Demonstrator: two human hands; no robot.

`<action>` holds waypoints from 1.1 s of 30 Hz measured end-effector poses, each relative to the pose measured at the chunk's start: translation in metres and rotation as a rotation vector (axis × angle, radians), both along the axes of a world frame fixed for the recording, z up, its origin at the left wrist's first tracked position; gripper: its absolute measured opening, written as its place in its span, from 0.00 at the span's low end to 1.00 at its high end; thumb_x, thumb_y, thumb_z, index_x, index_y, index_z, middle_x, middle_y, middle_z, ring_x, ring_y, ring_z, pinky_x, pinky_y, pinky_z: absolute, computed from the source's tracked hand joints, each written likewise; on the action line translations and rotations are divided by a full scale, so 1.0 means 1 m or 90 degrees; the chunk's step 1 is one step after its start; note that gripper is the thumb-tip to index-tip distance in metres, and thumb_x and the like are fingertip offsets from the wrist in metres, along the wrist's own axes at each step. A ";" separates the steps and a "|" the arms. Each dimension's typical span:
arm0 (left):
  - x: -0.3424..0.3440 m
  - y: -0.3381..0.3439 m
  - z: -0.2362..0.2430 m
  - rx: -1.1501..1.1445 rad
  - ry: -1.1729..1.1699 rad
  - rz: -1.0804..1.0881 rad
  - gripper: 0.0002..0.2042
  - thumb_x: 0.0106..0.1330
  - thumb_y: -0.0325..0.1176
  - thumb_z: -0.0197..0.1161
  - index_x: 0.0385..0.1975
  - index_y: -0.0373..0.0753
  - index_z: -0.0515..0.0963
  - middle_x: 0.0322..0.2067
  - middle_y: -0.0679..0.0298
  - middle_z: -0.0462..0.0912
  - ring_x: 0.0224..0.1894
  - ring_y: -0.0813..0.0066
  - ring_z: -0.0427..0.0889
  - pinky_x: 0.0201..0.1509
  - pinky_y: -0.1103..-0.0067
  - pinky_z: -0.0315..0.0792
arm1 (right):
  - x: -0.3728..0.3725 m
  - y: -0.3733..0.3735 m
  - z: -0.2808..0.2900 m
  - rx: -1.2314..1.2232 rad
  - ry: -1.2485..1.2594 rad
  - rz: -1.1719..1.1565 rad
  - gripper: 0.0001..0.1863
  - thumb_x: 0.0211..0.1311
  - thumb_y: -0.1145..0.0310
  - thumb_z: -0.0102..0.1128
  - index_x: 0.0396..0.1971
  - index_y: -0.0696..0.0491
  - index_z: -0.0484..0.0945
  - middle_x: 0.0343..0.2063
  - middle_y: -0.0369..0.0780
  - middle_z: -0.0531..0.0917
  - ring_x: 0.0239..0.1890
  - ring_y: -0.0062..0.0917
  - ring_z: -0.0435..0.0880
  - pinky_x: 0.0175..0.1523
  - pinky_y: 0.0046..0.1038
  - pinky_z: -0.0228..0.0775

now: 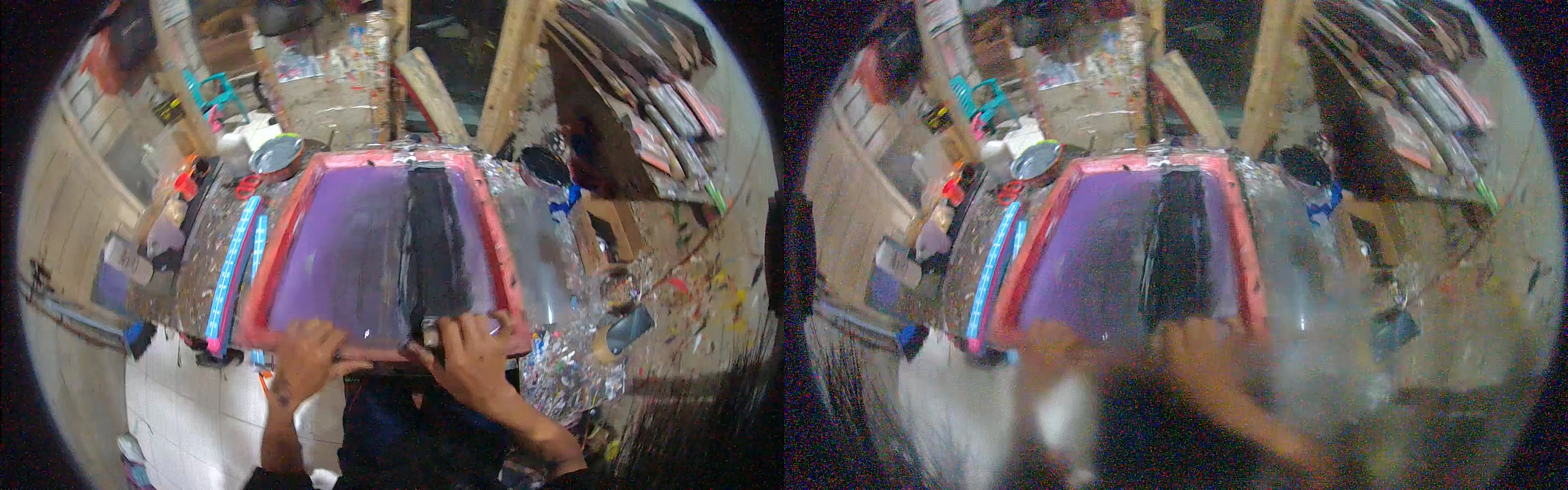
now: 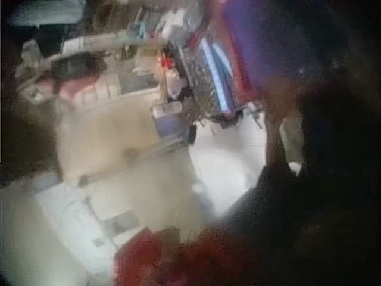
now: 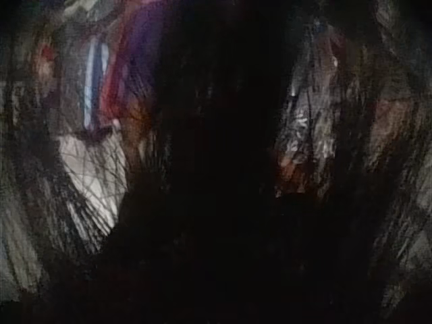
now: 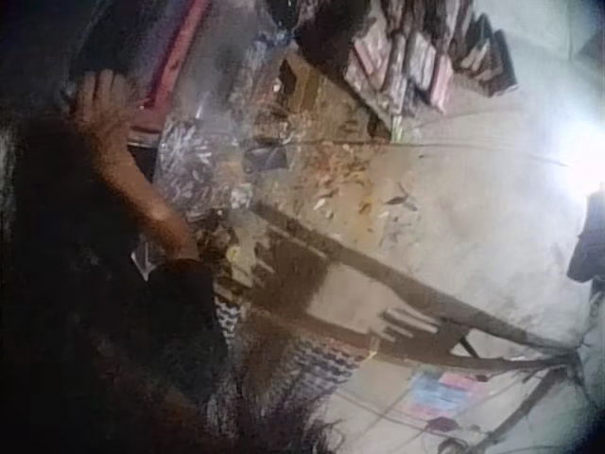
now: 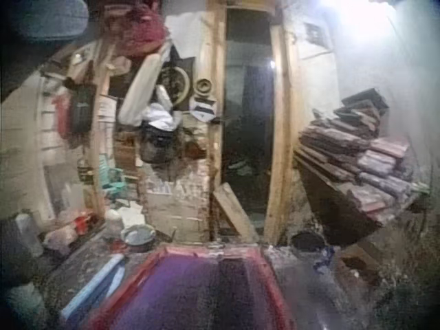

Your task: The person performs screen printing on strips of material, placing each strip on a vacuum bed, lowering the screen frame, and using a squeegee to apply ink.

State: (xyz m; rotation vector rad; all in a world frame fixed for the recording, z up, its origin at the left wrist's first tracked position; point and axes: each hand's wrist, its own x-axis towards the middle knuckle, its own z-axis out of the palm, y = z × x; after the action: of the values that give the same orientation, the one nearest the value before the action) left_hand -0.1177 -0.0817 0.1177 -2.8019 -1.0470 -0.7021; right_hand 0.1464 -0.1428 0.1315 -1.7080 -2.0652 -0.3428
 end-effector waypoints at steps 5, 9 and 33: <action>0.031 0.036 0.079 0.352 -0.257 0.163 0.17 0.60 0.46 0.76 0.37 0.39 0.81 0.35 0.61 0.81 0.37 0.63 0.80 0.46 0.67 0.73 | 0.022 0.078 0.102 0.227 0.015 0.058 0.20 0.58 0.52 0.73 0.29 0.54 0.78 0.26 0.42 0.76 0.32 0.38 0.77 0.44 0.39 0.66; 0.131 0.057 0.061 -0.062 -0.776 0.093 0.11 0.69 0.36 0.67 0.41 0.35 0.79 0.38 0.59 0.82 0.35 0.64 0.80 0.44 0.68 0.76 | 0.026 0.130 0.179 0.272 0.044 0.066 0.23 0.63 0.51 0.69 0.26 0.59 0.78 0.25 0.53 0.81 0.33 0.52 0.82 0.39 0.46 0.71; 0.167 0.177 -0.178 -1.165 -0.784 0.029 0.21 0.84 0.39 0.37 0.57 0.30 0.75 0.44 0.52 0.88 0.39 0.68 0.89 0.43 0.75 0.86 | 0.056 0.216 0.280 0.094 -0.010 0.005 0.24 0.71 0.45 0.52 0.43 0.49 0.88 0.35 0.63 0.84 0.44 0.59 0.84 0.51 0.52 0.75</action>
State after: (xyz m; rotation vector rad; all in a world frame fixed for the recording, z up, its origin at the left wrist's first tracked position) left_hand 0.0496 0.0952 -0.0603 -2.8436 -3.2047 -2.7324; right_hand 0.2022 0.0729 0.4110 -1.6138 -2.0047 -0.4942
